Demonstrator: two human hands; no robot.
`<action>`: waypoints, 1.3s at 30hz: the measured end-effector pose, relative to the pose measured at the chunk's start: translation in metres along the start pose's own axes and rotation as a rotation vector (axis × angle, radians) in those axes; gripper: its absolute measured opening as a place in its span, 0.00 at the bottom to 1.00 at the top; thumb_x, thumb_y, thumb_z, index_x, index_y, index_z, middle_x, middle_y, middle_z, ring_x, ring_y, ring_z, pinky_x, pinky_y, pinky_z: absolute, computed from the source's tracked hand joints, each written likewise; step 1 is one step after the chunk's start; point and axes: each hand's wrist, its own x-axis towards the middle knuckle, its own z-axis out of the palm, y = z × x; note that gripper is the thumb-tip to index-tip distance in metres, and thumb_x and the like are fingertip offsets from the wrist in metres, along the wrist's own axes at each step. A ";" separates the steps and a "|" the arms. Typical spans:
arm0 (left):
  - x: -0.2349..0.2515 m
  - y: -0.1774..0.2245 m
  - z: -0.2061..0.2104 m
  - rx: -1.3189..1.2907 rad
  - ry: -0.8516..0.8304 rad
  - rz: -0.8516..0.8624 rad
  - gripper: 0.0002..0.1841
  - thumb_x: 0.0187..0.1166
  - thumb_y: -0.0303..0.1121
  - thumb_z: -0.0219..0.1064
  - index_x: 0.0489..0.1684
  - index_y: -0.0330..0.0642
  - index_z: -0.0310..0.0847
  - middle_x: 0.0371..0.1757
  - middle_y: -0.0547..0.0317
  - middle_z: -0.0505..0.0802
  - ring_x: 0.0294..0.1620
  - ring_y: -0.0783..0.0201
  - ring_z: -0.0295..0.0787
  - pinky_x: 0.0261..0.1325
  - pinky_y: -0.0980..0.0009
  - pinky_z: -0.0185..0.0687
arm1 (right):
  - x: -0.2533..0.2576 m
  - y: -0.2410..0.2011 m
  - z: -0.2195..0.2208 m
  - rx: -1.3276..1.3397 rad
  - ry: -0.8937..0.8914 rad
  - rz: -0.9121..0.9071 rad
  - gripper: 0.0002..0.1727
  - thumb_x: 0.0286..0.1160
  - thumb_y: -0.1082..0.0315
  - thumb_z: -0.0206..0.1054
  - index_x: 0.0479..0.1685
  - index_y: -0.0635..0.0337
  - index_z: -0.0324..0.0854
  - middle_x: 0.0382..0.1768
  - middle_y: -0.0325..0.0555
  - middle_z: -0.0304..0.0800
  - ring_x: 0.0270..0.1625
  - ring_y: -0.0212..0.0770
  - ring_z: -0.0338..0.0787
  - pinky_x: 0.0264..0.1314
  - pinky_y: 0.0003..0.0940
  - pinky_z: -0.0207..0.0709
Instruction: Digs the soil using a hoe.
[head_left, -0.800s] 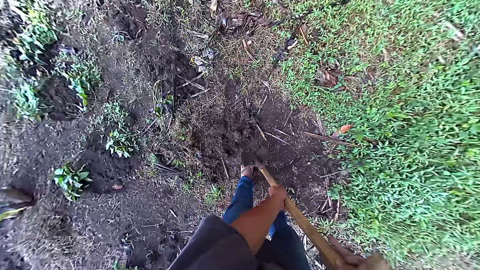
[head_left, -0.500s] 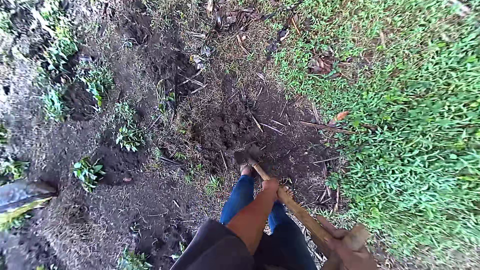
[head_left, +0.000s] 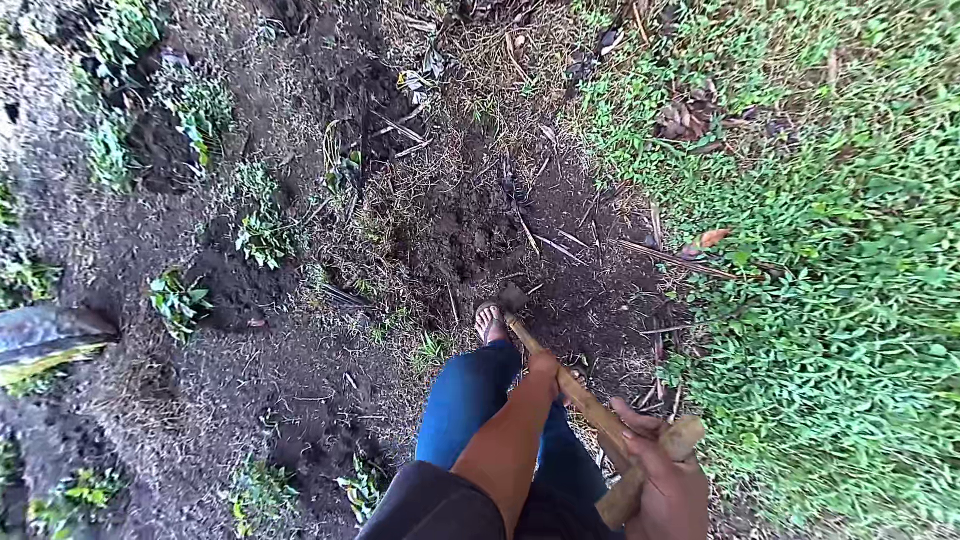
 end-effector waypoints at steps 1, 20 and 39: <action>0.004 0.006 -0.002 0.029 0.001 -0.001 0.21 0.88 0.43 0.59 0.68 0.34 0.76 0.51 0.37 0.88 0.44 0.46 0.87 0.45 0.46 0.85 | 0.002 0.001 0.008 -0.019 0.013 0.002 0.14 0.72 0.83 0.60 0.56 0.69 0.76 0.59 0.61 0.93 0.51 0.54 0.96 0.45 0.47 0.92; 0.162 0.039 0.061 0.244 0.054 0.101 0.31 0.93 0.53 0.52 0.71 0.29 0.75 0.59 0.29 0.87 0.56 0.39 0.88 0.58 0.41 0.84 | 0.172 0.099 -0.032 -0.428 0.197 -0.186 0.13 0.71 0.78 0.63 0.54 0.70 0.80 0.49 0.47 0.97 0.50 0.37 0.96 0.55 0.35 0.90; 0.187 0.031 0.006 0.094 -0.129 -0.008 0.30 0.90 0.54 0.57 0.74 0.35 0.72 0.53 0.36 0.90 0.47 0.44 0.91 0.48 0.45 0.90 | 0.126 0.124 -0.037 -0.236 0.238 0.150 0.13 0.72 0.80 0.66 0.54 0.70 0.78 0.40 0.52 0.94 0.37 0.50 0.98 0.36 0.49 0.96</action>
